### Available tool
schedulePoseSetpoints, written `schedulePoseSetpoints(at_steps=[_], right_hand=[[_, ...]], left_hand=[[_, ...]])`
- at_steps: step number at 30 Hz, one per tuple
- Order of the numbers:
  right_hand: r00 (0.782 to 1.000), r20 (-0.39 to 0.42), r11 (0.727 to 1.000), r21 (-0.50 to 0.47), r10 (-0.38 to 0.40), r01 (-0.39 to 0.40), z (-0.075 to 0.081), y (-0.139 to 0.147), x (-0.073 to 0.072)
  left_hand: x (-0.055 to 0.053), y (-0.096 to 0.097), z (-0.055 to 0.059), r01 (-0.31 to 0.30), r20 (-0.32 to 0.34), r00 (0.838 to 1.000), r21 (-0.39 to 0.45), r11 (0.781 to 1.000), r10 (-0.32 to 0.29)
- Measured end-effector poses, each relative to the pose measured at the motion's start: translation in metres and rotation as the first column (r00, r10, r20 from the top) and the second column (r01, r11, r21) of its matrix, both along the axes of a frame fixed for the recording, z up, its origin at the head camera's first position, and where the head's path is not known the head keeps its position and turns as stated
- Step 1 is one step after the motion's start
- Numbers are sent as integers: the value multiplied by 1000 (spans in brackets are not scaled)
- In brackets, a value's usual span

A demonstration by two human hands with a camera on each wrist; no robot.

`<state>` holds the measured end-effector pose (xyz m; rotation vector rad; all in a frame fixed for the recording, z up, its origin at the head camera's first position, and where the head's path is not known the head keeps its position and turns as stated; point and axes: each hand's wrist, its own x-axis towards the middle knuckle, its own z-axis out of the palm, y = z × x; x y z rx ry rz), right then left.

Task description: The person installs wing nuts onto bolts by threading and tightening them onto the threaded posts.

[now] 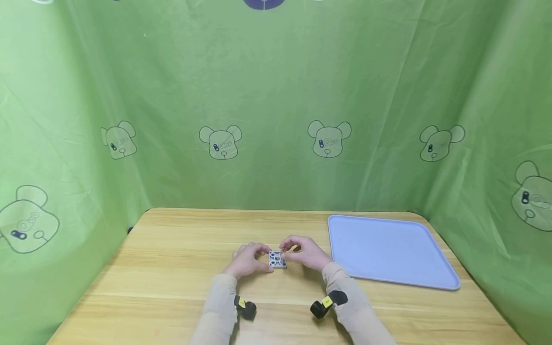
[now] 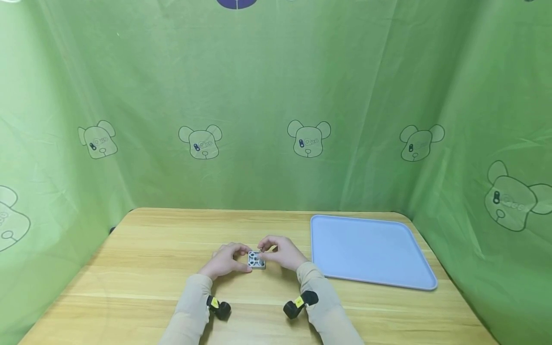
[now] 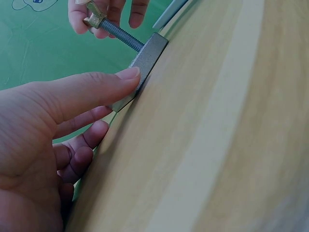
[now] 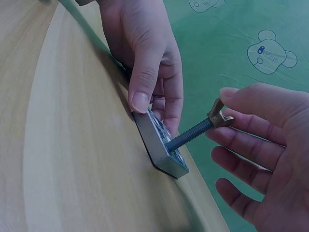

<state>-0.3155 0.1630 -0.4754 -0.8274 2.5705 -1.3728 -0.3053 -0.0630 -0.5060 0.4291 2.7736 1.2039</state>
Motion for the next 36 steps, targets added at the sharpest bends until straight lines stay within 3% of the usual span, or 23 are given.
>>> schedulePoseSetpoints(at_steps=[24,36], right_hand=[[1000,-1,1000,-2,-9,9,-1,-3,0],[998,13,998,-11,67,-67,-8,4,-5]], left_hand=[[1,0,0,4,-5,1000,-3,1000,-4],[0,0,0,3,-6,1000,-12,1000,-3]])
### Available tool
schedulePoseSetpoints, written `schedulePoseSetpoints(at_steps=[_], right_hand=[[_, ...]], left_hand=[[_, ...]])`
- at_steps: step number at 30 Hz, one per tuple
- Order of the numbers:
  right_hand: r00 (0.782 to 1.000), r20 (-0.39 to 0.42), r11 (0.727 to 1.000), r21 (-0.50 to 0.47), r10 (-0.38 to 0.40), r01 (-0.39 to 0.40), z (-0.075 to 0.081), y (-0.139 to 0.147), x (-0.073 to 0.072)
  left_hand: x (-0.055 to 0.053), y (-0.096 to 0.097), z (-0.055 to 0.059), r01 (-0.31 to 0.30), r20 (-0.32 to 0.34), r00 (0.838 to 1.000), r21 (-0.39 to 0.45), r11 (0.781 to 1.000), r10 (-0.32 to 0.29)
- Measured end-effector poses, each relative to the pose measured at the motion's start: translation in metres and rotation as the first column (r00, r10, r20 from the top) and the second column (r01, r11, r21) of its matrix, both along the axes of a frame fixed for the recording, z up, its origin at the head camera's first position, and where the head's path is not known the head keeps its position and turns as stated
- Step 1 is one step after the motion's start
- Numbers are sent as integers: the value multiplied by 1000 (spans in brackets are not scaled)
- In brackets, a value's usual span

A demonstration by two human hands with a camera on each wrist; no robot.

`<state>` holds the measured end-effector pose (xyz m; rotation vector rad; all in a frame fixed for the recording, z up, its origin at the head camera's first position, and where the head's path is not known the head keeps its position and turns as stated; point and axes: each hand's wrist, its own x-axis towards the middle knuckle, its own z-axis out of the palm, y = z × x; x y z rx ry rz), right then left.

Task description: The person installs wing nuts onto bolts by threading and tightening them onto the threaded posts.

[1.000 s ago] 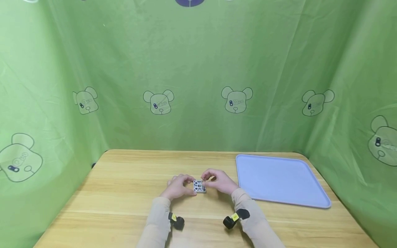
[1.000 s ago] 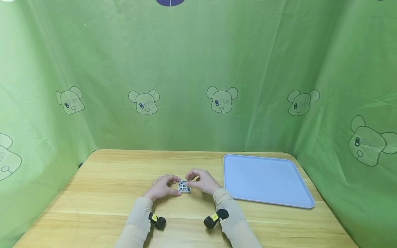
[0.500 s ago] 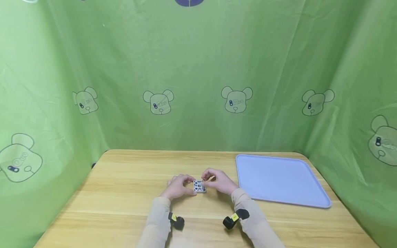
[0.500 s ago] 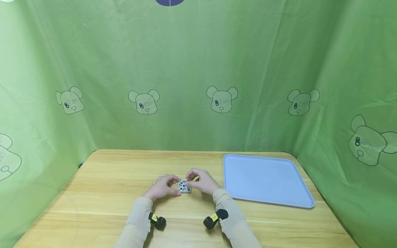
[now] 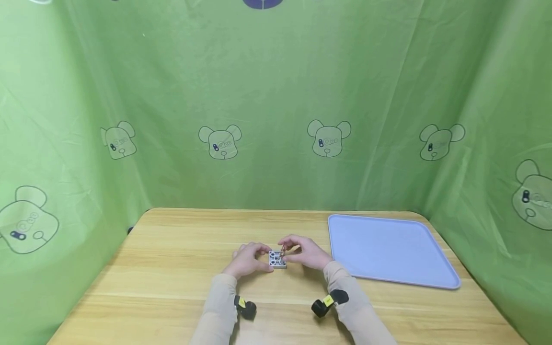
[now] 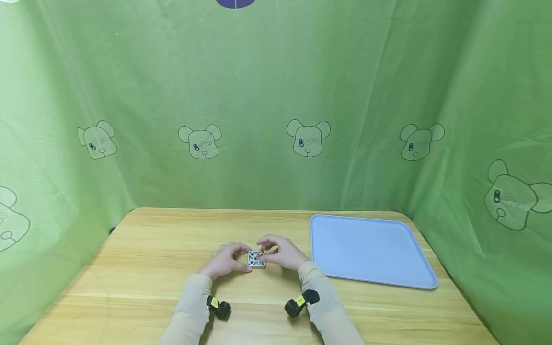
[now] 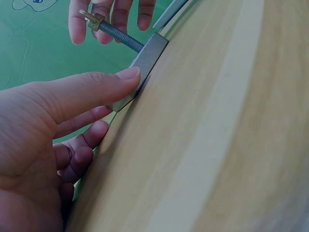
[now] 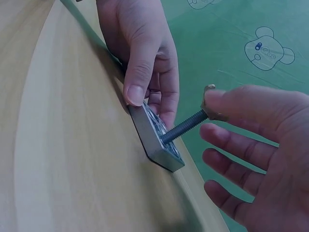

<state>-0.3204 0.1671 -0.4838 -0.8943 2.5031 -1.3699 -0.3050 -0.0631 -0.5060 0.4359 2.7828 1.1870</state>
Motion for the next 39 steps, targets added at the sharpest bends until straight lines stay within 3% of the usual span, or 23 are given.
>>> schedulePoseSetpoints(at_steps=[12,39], right_hand=[[1000,-18,1000,10,-7,7,0,-1,3],[993,-41,994,-8,-113,113,-8,-8,0]], left_hand=[[-3,0,-3,1,-4,1000,-6,1000,-1],[-1,-1,-1,2,8,1000,6,1000,-2]])
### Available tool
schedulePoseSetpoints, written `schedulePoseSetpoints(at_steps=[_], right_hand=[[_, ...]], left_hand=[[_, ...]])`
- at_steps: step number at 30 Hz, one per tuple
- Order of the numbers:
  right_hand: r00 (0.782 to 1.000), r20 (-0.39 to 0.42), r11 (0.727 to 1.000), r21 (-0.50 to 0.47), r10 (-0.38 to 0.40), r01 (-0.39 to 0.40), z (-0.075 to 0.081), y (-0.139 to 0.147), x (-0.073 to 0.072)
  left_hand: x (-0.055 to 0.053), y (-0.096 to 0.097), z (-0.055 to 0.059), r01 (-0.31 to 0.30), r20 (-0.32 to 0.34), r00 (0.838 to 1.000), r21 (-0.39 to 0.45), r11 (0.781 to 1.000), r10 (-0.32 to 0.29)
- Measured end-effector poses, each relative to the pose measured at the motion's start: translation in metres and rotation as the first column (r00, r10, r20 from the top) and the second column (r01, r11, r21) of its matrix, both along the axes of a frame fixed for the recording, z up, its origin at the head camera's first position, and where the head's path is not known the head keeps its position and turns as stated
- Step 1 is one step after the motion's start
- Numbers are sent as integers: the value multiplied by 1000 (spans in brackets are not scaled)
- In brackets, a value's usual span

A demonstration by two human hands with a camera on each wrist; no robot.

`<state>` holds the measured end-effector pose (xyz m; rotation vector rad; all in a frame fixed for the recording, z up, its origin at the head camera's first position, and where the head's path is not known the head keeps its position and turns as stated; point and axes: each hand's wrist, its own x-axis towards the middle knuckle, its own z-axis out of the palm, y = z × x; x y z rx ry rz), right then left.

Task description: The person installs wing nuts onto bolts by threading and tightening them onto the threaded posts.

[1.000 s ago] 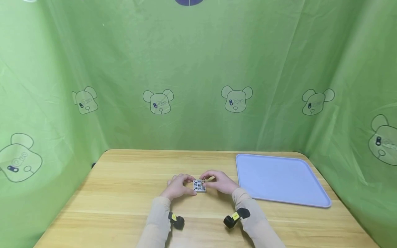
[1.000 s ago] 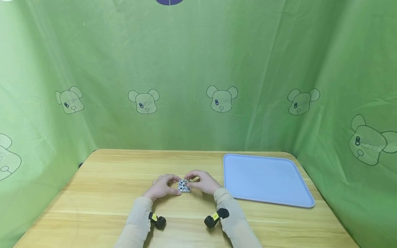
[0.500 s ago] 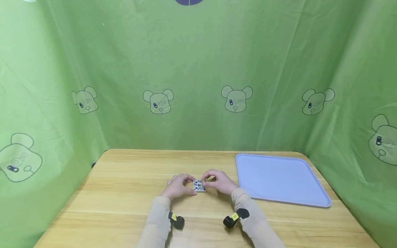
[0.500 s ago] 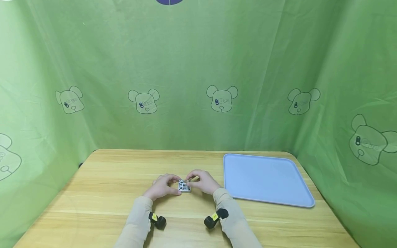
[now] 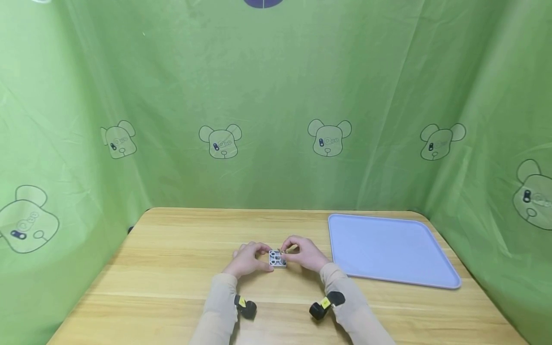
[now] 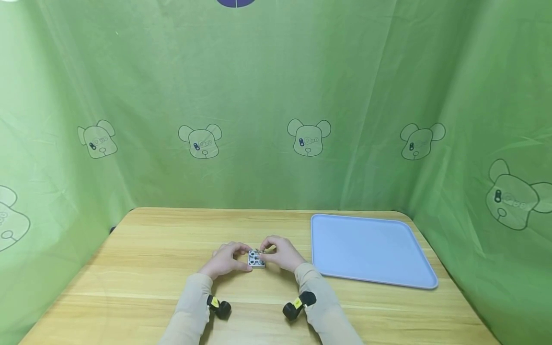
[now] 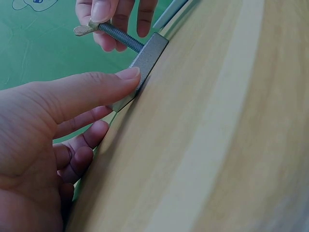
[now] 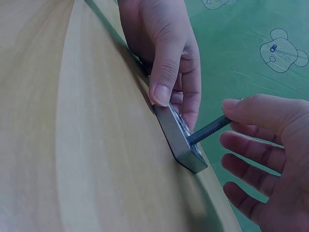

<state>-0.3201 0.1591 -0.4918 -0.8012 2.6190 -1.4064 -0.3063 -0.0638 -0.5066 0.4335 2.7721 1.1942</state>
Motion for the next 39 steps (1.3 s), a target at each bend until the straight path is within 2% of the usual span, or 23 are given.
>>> schedulePoseSetpoints(at_steps=[9,14,19,28,39], right_hand=[[1000,-2,1000,5,21,-21,1,1,1],[999,27,998,-49,36,-34,5,6,0],[995,45,992,-87,94,-90,8,10,0],[980,62,980,-63,191,-187,7,14,-2],[978,68,980,-50,197,-194,6,14,-2]], left_hand=[[2,0,2,-2,0,1000,3,1000,2],[2,1,-1,-1,-11,1000,-2,1000,1],[0,1,-3,-3,-15,1000,-6,1000,3],[1,0,-2,0,-12,1000,5,1000,0],[1,0,0,3,-19,1000,8,1000,-3]])
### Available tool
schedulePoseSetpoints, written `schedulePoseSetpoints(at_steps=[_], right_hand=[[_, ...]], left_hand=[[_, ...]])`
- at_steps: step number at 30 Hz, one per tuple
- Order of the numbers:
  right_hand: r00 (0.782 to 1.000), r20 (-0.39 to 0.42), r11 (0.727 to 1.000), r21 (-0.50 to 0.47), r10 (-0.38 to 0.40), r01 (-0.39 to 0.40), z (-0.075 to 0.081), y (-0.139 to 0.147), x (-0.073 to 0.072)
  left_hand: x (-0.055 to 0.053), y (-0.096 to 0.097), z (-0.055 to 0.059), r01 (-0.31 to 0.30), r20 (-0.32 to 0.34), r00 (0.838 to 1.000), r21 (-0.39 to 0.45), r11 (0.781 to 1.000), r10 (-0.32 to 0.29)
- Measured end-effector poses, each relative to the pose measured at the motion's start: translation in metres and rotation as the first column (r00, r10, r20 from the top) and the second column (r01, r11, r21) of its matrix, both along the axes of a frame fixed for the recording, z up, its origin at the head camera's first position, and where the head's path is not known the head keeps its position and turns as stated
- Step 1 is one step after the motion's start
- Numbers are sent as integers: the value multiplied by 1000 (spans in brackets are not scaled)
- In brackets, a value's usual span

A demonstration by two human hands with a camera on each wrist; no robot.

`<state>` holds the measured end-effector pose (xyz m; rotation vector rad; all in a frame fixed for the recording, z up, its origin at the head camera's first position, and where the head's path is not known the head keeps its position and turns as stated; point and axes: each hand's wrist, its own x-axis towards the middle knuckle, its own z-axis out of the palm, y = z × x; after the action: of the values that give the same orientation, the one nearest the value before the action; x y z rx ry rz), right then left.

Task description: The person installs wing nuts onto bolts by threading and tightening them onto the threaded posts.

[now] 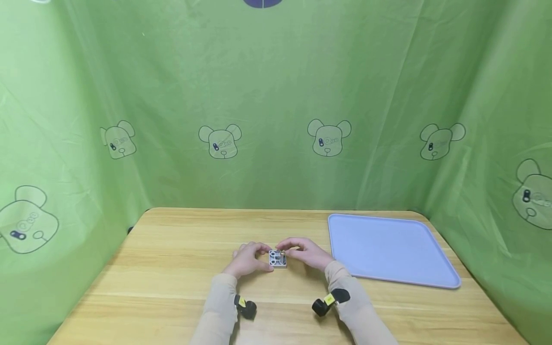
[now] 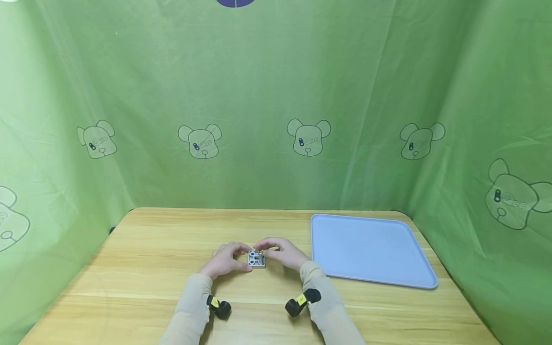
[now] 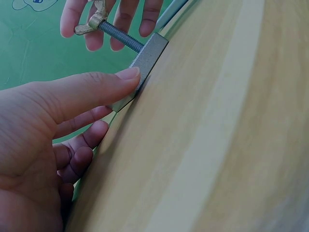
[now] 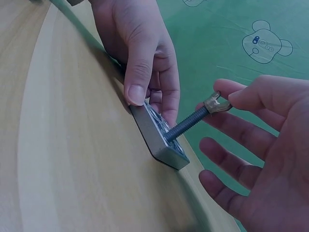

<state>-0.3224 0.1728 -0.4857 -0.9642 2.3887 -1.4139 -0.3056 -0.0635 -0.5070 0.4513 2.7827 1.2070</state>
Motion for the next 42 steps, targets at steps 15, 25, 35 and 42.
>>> schedulePoseSetpoints(at_steps=[15,25,35,42], right_hand=[[997,21,997,-31,-75,75,-1,-7,0],[994,26,994,-22,-105,106,17,-12,12],[999,-16,999,-16,-29,29,-5,-5,0],[1000,-9,1000,2,-21,21,-5,-6,1]], left_hand=[[-1,0,-1,2,5,1000,-4,1000,-2],[-1,0,-1,0,8,1000,1,1000,0],[-2,0,-2,-5,13,1000,-4,1000,5],[-2,0,-3,-4,15,1000,0,1000,4]])
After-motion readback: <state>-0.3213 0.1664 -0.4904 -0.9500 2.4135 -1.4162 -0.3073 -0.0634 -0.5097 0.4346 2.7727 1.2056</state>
